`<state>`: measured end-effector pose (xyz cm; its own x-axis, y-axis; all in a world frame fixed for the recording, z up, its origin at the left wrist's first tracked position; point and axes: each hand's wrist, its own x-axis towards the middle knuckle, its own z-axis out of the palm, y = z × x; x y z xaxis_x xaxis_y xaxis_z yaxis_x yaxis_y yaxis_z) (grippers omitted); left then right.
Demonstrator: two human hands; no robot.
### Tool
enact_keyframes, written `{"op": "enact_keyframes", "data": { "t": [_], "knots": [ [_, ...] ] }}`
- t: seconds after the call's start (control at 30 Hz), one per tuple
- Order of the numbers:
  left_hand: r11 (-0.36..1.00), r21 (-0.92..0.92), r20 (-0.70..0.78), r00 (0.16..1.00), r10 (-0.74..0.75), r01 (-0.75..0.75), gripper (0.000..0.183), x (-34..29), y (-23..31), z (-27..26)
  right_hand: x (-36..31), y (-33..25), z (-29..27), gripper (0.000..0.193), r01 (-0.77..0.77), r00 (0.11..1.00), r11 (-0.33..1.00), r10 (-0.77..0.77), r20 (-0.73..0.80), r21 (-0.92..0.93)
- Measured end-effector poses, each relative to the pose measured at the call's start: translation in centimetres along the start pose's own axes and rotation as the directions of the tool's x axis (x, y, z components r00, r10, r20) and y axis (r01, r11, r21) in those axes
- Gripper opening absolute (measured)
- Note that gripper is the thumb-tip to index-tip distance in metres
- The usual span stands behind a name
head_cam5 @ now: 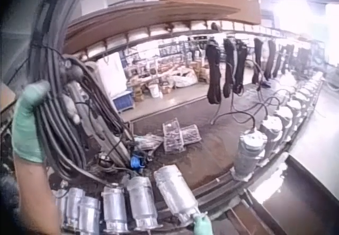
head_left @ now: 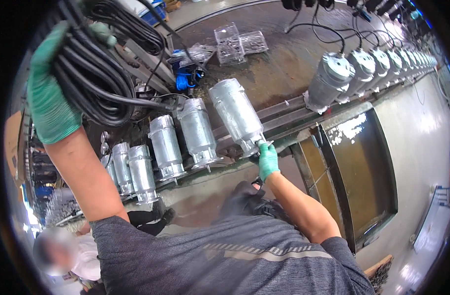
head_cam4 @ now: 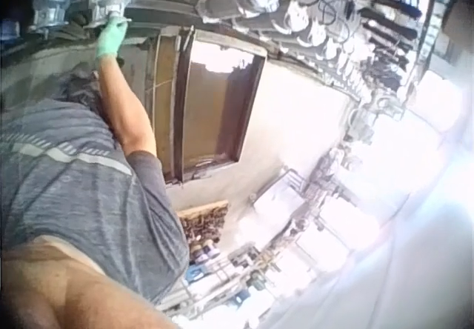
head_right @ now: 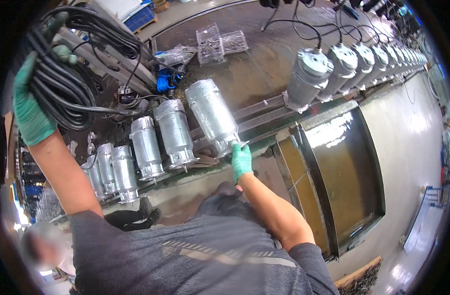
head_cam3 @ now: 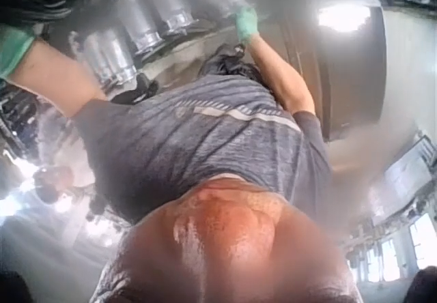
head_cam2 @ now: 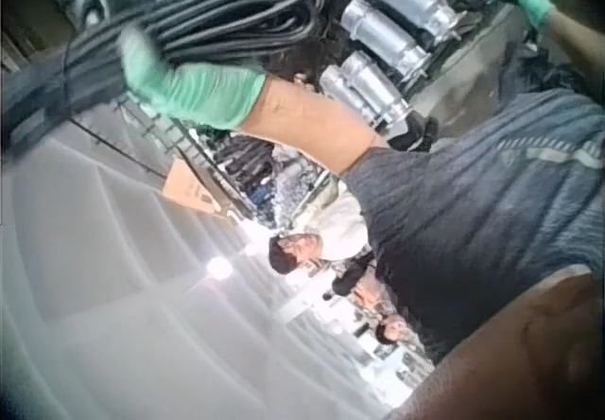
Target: The person tests industrial pump units for leaks by submerging them in a water tank, rotating them to check for air bubbles, and then placing them back onto a staging area.
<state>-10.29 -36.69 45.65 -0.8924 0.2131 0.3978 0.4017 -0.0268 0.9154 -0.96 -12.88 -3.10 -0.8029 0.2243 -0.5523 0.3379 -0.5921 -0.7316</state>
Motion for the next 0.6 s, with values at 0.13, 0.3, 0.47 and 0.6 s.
{"op": "enact_keyframes", "data": {
  "t": [0.13,0.3,0.47,0.6],
  "knots": [
    [0.79,0.611,-0.159,0.985,0.06,0.05,0.039,-0.7,-1.7,-0.8,2.1,2.0,3.2,0.036,-0.007,1.0,0.999,0.008,0.019,-0.043],
    [0.252,0.925,0.205,0.932,0.299,-0.284,0.052,0.6,-4.8,-4.1,7.6,5.6,0.4,0.046,0.001,0.997,0.974,0.018,0.079,-0.225],
    [-0.371,0.803,0.582,0.746,0.324,-0.466,0.049,2.7,-4.4,-1.4,5.7,2.7,-1.2,0.059,-0.156,0.972,0.948,0.197,0.125,-0.276],
    [-0.428,0.777,0.604,0.738,0.299,-0.462,0.022,2.9,-5.4,-2.0,1.4,-2.3,-1.7,0.055,-0.27,0.907,0.894,0.361,0.217,-0.359]
  ]
}}
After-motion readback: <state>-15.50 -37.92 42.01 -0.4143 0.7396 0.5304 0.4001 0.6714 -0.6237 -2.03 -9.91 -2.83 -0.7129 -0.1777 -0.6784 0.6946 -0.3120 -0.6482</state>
